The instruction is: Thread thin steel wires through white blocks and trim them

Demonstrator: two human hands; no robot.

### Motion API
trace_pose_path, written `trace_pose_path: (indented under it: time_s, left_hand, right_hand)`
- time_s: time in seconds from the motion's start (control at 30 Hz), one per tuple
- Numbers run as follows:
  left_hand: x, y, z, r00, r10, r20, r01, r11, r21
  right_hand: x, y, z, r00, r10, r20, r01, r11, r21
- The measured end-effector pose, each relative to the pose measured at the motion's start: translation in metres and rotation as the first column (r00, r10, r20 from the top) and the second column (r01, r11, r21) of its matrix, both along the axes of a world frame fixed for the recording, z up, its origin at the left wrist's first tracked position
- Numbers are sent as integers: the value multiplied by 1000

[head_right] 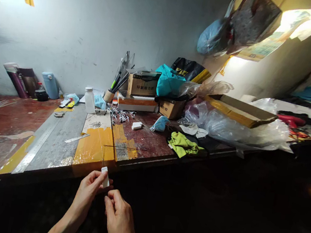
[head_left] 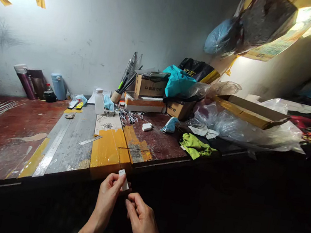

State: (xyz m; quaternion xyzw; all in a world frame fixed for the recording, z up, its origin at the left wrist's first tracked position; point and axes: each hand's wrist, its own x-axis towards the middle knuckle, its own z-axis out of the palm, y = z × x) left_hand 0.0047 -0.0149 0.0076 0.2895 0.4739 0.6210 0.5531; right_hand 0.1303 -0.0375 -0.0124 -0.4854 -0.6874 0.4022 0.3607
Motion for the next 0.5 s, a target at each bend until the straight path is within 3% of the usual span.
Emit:
trace_pose_path:
  time_s: [0.23,0.5]
  left_hand:
    - [-4,-11,5,999,-24,-22,25,999,27]
    - [-5,-9,11,1000,-4,-26,5,999,39]
  right_hand:
    - [15,-16,-3,999,36,21,-34,995,-89]
    - [27,-38,-24,1000,-2,-25,-1,994,-109]
